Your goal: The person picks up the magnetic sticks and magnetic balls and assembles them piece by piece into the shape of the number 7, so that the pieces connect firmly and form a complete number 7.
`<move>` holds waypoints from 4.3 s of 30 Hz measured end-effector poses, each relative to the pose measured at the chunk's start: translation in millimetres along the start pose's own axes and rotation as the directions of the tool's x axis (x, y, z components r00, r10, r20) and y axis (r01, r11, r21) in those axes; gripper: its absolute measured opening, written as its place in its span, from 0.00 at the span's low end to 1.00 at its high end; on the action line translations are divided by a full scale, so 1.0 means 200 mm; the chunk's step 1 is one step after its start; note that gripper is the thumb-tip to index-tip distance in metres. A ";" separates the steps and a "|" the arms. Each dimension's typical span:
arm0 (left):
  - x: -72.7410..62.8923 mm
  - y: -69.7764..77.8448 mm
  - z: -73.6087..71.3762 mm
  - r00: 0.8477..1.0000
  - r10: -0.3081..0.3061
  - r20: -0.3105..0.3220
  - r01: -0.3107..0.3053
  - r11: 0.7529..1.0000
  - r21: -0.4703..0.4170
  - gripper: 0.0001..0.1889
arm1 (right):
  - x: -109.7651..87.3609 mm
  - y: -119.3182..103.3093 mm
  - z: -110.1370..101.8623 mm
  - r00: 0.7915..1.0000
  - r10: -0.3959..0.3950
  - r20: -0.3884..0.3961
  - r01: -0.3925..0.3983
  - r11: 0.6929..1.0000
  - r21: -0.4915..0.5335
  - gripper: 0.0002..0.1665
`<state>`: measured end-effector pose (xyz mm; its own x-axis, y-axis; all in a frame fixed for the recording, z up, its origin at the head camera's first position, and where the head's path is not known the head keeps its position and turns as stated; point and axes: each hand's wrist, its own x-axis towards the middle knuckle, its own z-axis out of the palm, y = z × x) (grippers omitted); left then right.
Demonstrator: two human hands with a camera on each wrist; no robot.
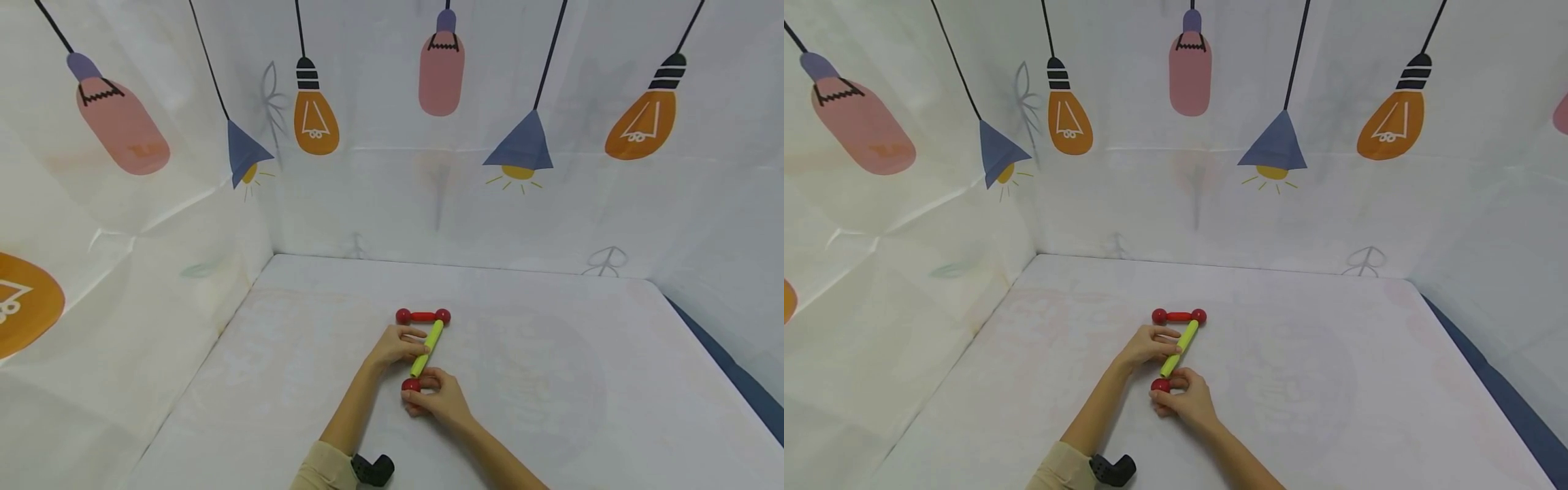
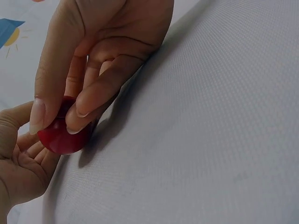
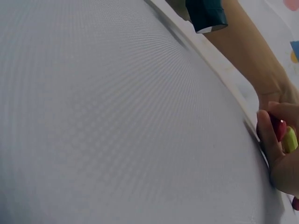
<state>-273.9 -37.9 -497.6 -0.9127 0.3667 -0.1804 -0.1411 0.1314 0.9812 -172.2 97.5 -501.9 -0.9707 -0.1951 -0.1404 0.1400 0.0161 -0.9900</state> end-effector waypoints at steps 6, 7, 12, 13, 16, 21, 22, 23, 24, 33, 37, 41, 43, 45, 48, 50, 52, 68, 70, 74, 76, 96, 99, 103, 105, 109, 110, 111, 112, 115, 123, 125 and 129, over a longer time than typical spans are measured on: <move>-0.01 0.01 0.00 1.000 -0.001 0.011 0.001 1.000 -0.002 0.21 | 0.00 0.00 0.03 1.000 -0.019 -0.017 0.019 1.000 0.020 0.40; -0.02 0.01 0.00 1.000 -0.004 0.010 0.004 1.000 -0.002 0.21 | 0.00 0.00 0.03 1.000 -0.020 -0.018 0.021 0.999 0.024 0.40; -0.02 0.01 0.00 1.000 -0.001 0.006 0.001 1.000 -0.002 0.21 | 0.01 0.00 0.05 0.999 -0.014 -0.029 0.015 0.999 0.036 0.39; -0.02 0.01 0.00 1.000 0.003 0.007 -0.003 1.000 -0.002 0.21 | 0.01 0.00 0.05 0.999 -0.014 -0.033 0.015 0.999 0.031 0.38; -0.02 0.00 0.00 1.000 0.007 0.009 -0.007 1.000 -0.008 0.21 | 0.01 0.00 0.06 0.999 -0.012 -0.045 0.013 1.000 0.020 0.37; -0.02 0.00 0.01 1.000 0.009 0.010 -0.009 1.000 -0.016 0.21 | 0.00 0.00 0.08 0.997 -0.025 -0.068 0.026 1.000 0.009 0.36; -0.02 0.00 0.01 1.000 0.009 0.010 -0.009 1.000 -0.015 0.21 | 0.01 0.00 0.08 0.997 -0.029 -0.073 0.029 1.000 0.002 0.36; -0.02 0.00 0.01 1.000 0.010 0.011 -0.010 1.000 -0.012 0.21 | 0.01 0.00 0.08 0.997 -0.031 -0.077 0.030 1.000 -0.006 0.37; -0.02 -0.01 0.01 1.000 0.008 0.010 -0.008 1.000 -0.009 0.21 | 0.01 0.00 0.08 0.996 -0.033 -0.083 0.032 0.999 -0.018 0.36; -0.03 0.00 0.01 1.000 0.000 0.005 0.000 1.000 -0.007 0.20 | 0.01 0.01 0.09 0.992 -0.043 -0.119 0.025 0.989 -0.148 0.35; -0.03 0.00 0.01 1.000 -0.003 -0.001 0.003 1.000 0.000 0.20 | 0.01 0.01 0.08 0.993 -0.037 -0.116 0.019 0.988 -0.154 0.36; -0.03 -0.01 0.01 1.000 0.005 0.008 -0.005 1.000 -0.013 0.20 | 0.01 0.00 0.08 0.993 -0.050 -0.111 0.033 0.988 -0.154 0.36; -0.03 -0.01 0.01 1.000 0.013 0.015 -0.012 1.000 -0.026 0.21 | 0.00 -0.01 0.07 0.993 -0.060 -0.106 0.043 0.986 -0.161 0.36; -0.03 -0.01 0.01 0.999 0.021 0.024 -0.020 0.999 -0.041 0.21 | 0.00 -0.02 0.07 0.993 -0.060 -0.097 0.044 0.987 -0.155 0.38; -0.03 -0.01 0.01 0.999 0.030 0.031 -0.028 0.998 -0.054 0.21 | 0.00 -0.02 0.06 0.996 -0.043 -0.072 0.036 0.994 -0.105 0.41; -0.03 -0.01 0.01 0.999 0.032 0.033 -0.030 0.998 -0.060 0.21 | 0.00 -0.02 0.05 0.998 -0.025 -0.056 0.021 0.998 -0.063 0.42; -0.03 -0.01 0.01 0.999 0.033 0.032 -0.031 0.998 -0.062 0.21 | 0.00 -0.02 0.05 0.999 -0.013 -0.047 0.011 0.999 -0.035 0.41; -0.06 0.01 0.02 0.999 0.028 0.020 -0.026 0.997 -0.077 0.21 | 0.00 -0.03 0.05 0.998 0.055 -0.041 -0.053 0.997 0.054 0.38; -0.09 0.04 0.02 0.999 0.031 0.022 -0.029 0.997 -0.069 0.22 | 0.00 -0.04 0.05 0.997 0.060 -0.048 -0.057 0.997 0.053 0.38; -0.14 0.11 0.02 0.999 0.047 0.023 -0.046 0.998 -0.047 0.21 | 0.00 -0.04 0.07 0.996 0.053 -0.078 -0.051 0.999 0.015 0.41; -0.15 0.12 0.02 0.999 0.046 0.023 -0.045 0.998 -0.040 0.21 | 0.00 -0.04 0.07 0.993 0.050 -0.104 -0.052 0.999 -0.015 0.43; -0.04 -0.04 0.01 0.996 0.087 0.017 -0.087 0.996 -0.010 0.20 | 0.00 -0.03 0.15 0.984 -0.032 -0.173 0.022 0.998 -0.060 0.62; -0.04 -0.04 0.02 0.997 0.081 0.014 -0.081 0.997 -0.010 0.20 | 0.00 -0.03 0.15 0.988 -0.038 -0.147 0.037 0.999 -0.012 0.61; -0.04 -0.03 0.03 0.998 0.059 0.009 -0.058 0.998 -0.015 0.20 | 0.00 -0.03 0.13 0.992 -0.043 -0.119 0.041 0.999 -0.025 0.57; -0.04 -0.03 0.03 0.999 0.048 0.005 -0.048 0.999 -0.019 0.20 | 0.00 -0.03 0.11 0.993 -0.043 -0.108 0.037 0.998 -0.055 0.56; -0.05 -0.03 0.03 0.999 0.039 0.001 -0.039 0.999 -0.024 0.21 | -0.01 -0.03 0.08 0.992 -0.053 -0.113 0.032 0.984 -0.175 0.53; -0.04 -0.03 0.03 0.999 0.038 0.000 -0.038 0.999 -0.028 0.21 | -0.01 -0.03 0.07 0.990 -0.070 -0.124 0.041 0.974 -0.223 0.52; -0.04 -0.03 0.03 0.999 0.038 -0.001 -0.038 0.999 -0.028 0.21 | -0.01 -0.03 0.06 0.985 -0.103 -0.140 0.059 0.956 -0.287 0.51; -0.04 -0.03 0.03 0.999 0.032 -0.003 -0.032 0.999 -0.028 0.21 | -0.02 -0.02 0.06 0.977 -0.144 -0.159 0.080 0.931 -0.356 0.49; -0.04 -0.03 0.03 0.999 0.036 -0.006 -0.036 0.999 -0.020 0.21 | -0.02 -0.01 0.06 0.927 -0.328 -0.183 0.181 0.817 -0.548 0.38; -0.05 -0.03 0.03 0.999 0.044 -0.014 -0.044 0.999 0.008 0.22 | -0.03 0.00 0.11 0.802 -0.596 0.028 0.436 0.553 -0.710 0.23; -0.05 -0.03 0.03 0.999 0.038 -0.012 -0.038 0.999 0.002 0.22 | -0.02 0.00 0.12 0.801 -0.592 0.086 0.452 0.506 -0.735 0.23; -0.04 -0.04 0.03 1.000 0.027 -0.013 -0.027 1.000 0.005 0.22 | 0.00 -0.01 0.14 0.811 -0.561 0.170 0.463 0.436 -0.771 0.24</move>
<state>-263.4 -37.2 -503.9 -0.9210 0.3584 -0.1527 -0.1144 0.1261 0.9854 -166.2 70.0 -500.1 -0.8320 -0.3338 0.4431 -0.5395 0.6729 -0.5062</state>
